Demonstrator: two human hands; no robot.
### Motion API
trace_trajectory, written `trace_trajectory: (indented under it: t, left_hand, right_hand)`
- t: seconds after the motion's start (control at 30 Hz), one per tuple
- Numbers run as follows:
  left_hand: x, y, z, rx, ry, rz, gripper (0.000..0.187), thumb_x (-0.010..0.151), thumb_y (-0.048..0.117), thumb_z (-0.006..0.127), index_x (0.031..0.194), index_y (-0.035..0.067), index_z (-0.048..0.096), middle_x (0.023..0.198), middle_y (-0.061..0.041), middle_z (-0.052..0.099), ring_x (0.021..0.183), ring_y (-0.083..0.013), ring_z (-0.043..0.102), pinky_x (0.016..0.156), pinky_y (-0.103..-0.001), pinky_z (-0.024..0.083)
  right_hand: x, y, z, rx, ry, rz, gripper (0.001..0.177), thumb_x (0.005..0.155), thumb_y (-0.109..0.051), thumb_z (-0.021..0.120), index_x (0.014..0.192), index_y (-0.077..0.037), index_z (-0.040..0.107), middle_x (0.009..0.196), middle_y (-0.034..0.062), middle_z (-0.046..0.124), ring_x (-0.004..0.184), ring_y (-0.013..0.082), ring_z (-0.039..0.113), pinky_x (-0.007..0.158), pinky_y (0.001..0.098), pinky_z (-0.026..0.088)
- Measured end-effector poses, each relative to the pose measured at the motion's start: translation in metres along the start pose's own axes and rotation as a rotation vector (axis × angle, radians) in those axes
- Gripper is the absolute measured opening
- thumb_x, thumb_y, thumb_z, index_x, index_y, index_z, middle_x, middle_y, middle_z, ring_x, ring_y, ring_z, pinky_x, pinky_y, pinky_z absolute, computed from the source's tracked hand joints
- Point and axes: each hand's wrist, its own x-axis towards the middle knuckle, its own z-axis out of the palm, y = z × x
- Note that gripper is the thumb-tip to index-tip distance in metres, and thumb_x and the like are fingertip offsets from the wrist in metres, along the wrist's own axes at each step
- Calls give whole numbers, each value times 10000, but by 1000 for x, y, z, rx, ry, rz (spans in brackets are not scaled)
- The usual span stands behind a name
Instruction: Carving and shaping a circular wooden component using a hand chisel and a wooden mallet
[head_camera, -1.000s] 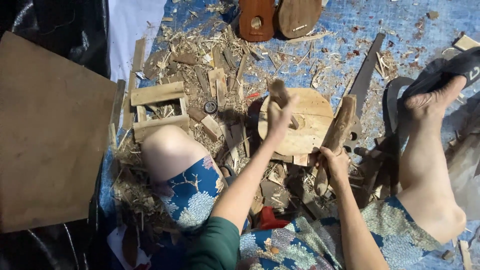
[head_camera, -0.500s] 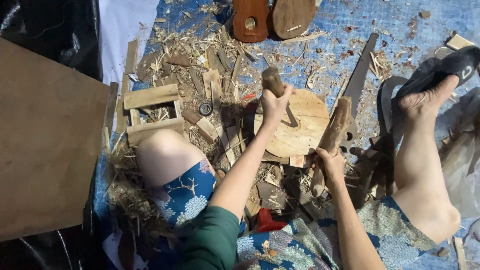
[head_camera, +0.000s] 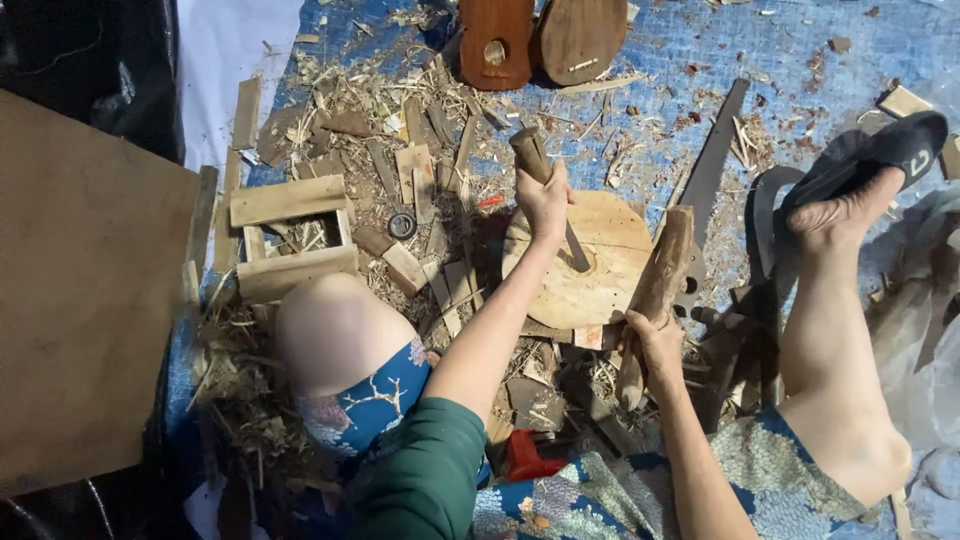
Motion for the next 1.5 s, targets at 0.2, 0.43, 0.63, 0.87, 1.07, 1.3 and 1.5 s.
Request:
trace_trajectory:
  t: [0.2, 0.43, 0.63, 0.87, 1.07, 1.3, 1.5]
  left_hand:
    - [-10, 11, 8, 49, 68, 66, 184, 835, 81, 685, 1006, 127, 634, 484, -84, 571, 338, -239, 591, 321, -297, 449]
    - [6, -24, 12, 173, 171, 113, 250, 817, 141, 734, 1048, 122, 640, 714, -166, 658, 572, -343, 675, 468, -432, 497]
    - [8, -28, 12, 192, 210, 150, 307, 804, 171, 752, 1079, 141, 618, 866, -187, 692, 830, -423, 700, 698, -507, 520]
    - [7, -40, 13, 179, 202, 184, 349, 833, 148, 751, 1155, 96, 628, 946, -232, 700, 922, -455, 692, 779, -533, 520]
    - [-31, 21, 15, 58, 67, 130, 111, 887, 130, 712, 952, 80, 637, 590, -94, 645, 424, -161, 601, 382, -261, 456]
    - [-56, 22, 21, 248, 69, 338, 209, 851, 147, 749, 1001, 155, 605, 758, -149, 702, 725, -389, 721, 610, -448, 556]
    - [-61, 20, 6, 209, 53, 400, 276, 831, 62, 753, 1061, 91, 605, 796, -235, 690, 767, -467, 703, 629, -463, 563]
  right_hand:
    - [5, 6, -4, -44, 19, 10, 270, 853, -109, 770, 1006, -19, 567, 620, 225, 628, 425, 315, 653, 381, 412, 535]
    - [6, 8, -5, -16, 8, 15, 261, 860, -109, 764, 1012, -14, 574, 617, 218, 618, 422, 315, 650, 372, 400, 524]
    - [4, 5, -4, 7, 1, 17, 262, 864, -106, 760, 1020, -23, 567, 611, 207, 610, 419, 305, 647, 367, 385, 511]
    - [1, 5, -3, 26, -12, 11, 269, 872, -91, 748, 1052, -25, 560, 601, 215, 597, 417, 311, 646, 367, 381, 505]
    - [-2, 2, -2, 22, -22, -3, 271, 875, -105, 753, 1048, -25, 560, 608, 203, 611, 427, 287, 655, 377, 363, 511]
    - [-8, -26, 3, -135, -8, -7, 258, 824, -88, 793, 1011, -25, 626, 608, 206, 638, 420, 291, 653, 364, 387, 517]
    - [-31, -178, 13, -501, -144, -283, 312, 800, -93, 795, 1067, 11, 672, 774, 235, 665, 631, 315, 667, 591, 468, 529]
